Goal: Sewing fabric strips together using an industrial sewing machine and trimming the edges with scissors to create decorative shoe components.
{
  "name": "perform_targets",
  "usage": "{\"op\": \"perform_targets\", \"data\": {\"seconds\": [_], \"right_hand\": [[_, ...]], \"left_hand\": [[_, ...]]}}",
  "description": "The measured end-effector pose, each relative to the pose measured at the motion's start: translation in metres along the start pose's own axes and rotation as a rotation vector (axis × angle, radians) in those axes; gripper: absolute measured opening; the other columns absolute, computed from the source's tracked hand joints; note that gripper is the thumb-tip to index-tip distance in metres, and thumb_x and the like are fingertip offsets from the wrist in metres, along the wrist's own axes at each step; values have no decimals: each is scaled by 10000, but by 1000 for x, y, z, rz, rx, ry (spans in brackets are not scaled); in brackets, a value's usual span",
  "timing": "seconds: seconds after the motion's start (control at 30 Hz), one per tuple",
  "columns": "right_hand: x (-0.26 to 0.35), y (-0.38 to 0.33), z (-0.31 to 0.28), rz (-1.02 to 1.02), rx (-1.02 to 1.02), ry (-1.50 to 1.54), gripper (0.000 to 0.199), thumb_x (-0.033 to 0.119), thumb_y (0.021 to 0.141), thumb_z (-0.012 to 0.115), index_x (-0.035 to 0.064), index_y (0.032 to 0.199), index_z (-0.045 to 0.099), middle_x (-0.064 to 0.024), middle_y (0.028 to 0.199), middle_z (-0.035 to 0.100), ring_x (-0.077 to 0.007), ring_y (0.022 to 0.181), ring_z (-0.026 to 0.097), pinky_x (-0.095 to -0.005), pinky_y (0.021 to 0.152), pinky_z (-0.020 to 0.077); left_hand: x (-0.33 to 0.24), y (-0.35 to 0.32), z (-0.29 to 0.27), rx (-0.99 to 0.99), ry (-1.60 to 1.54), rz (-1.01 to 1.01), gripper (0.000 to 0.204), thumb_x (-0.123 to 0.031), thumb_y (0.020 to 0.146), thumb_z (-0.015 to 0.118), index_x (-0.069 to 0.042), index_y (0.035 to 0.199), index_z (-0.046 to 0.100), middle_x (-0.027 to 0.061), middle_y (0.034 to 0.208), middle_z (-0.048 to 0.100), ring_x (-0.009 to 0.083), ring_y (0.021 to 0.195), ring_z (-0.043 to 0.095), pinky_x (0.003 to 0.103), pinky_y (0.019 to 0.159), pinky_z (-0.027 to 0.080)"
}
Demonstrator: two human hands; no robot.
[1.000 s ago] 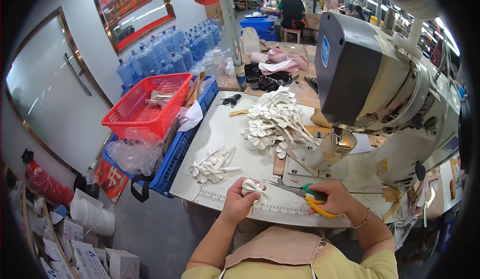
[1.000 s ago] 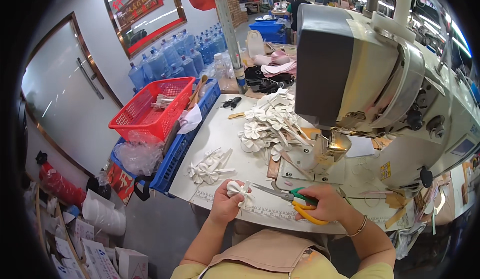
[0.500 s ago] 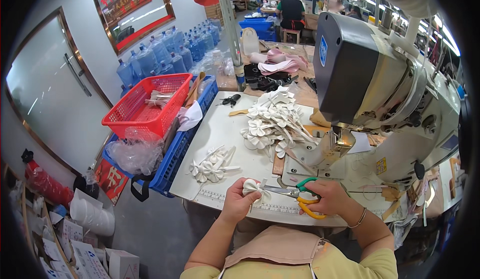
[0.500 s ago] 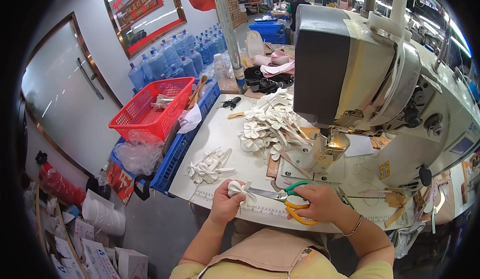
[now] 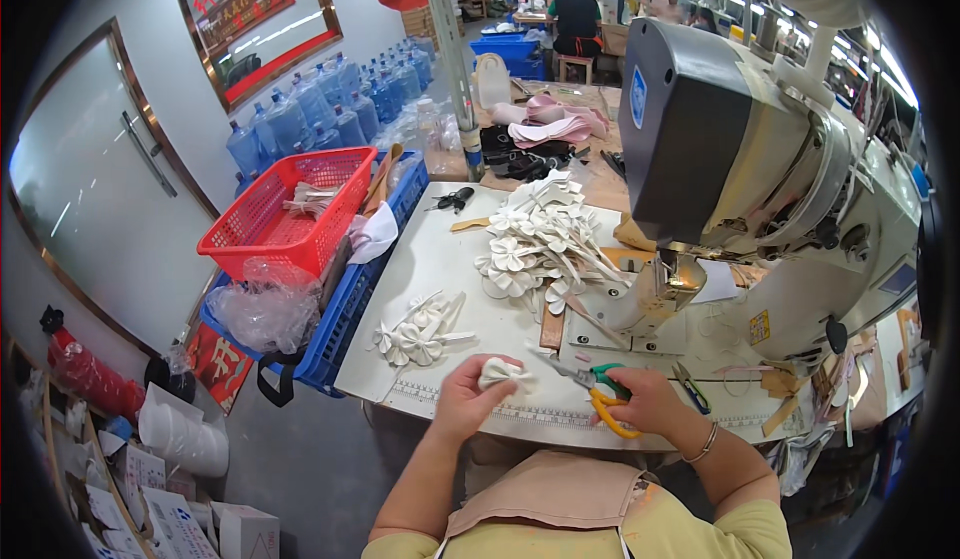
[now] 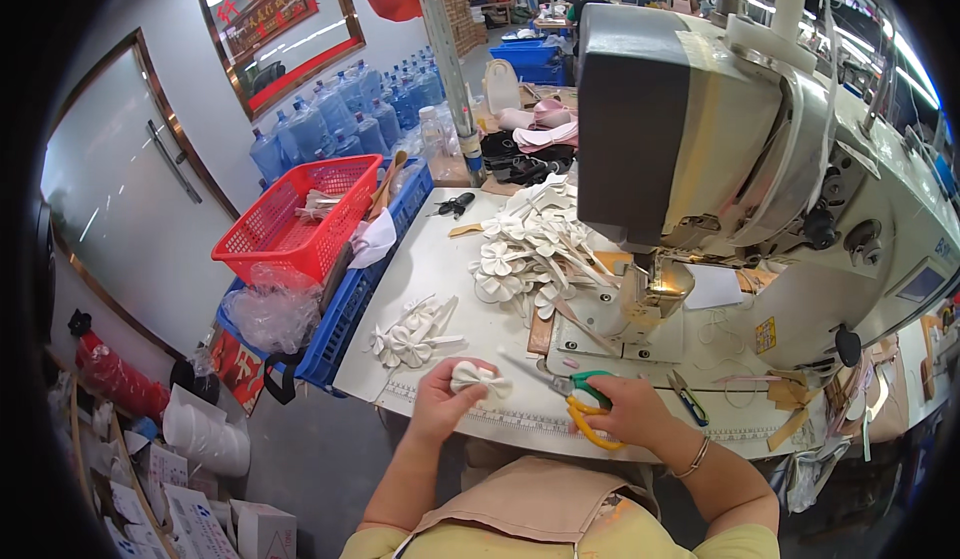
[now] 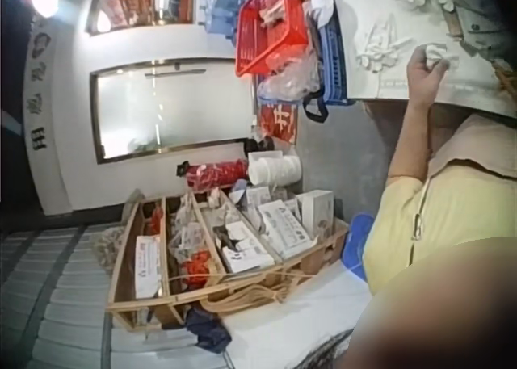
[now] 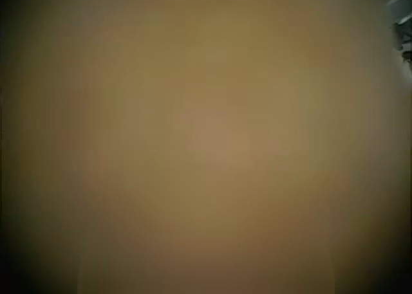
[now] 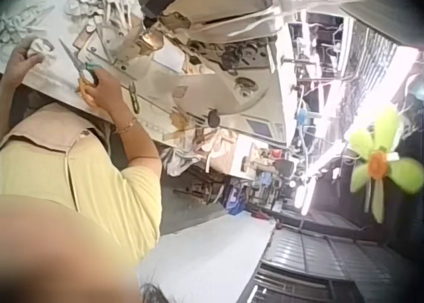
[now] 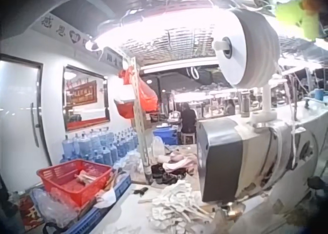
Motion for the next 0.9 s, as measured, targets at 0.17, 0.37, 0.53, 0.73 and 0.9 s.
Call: {"op": "perform_targets", "data": {"seconds": [0.17,0.37,0.53,0.73,0.9], "right_hand": [[-18,-5,-16,189,-196,43,493,293,569,838,11,893,596,-92,623,553,-171,491,504,-272,477,416],[-26,-13,-26,302,-335,84,462,223,581,840,-10,895,594,-66,627,587,-109,508,503,-250,496,427],[-18,-21,-21,308,-362,164,458,184,577,844,-14,898,584,-65,659,603,-89,554,522,-236,529,449],[-36,-38,-13,362,-349,214,447,139,592,833,-24,918,574,-62,701,604,-83,603,548,-226,554,463],[-24,-18,-6,222,-375,170,476,253,591,833,16,904,565,-69,643,577,-160,517,545,-266,496,449]], "left_hand": [[-40,23,-73,-222,955,302,361,-72,666,676,-17,1005,567,117,1153,528,330,1186,415,403,988,330],[-27,58,-6,-217,1233,617,393,-13,716,610,-44,1098,521,151,1144,492,341,1147,418,418,946,362],[35,114,55,169,1358,675,368,-23,741,540,-109,1099,549,107,1126,536,308,1132,459,388,926,380],[41,117,40,148,1272,402,323,-54,721,579,-112,1039,556,86,1022,546,265,911,576,357,770,465],[31,73,32,252,1056,280,457,-53,709,607,-101,1152,510,115,1181,491,314,1044,529,381,846,451]]}}
Point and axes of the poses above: each hand's wrist, its own y-axis towards the middle knuckle, its own z-axis out of the palm, x = y × z, the point moved 6 cm from there along y, towards the middle knuckle
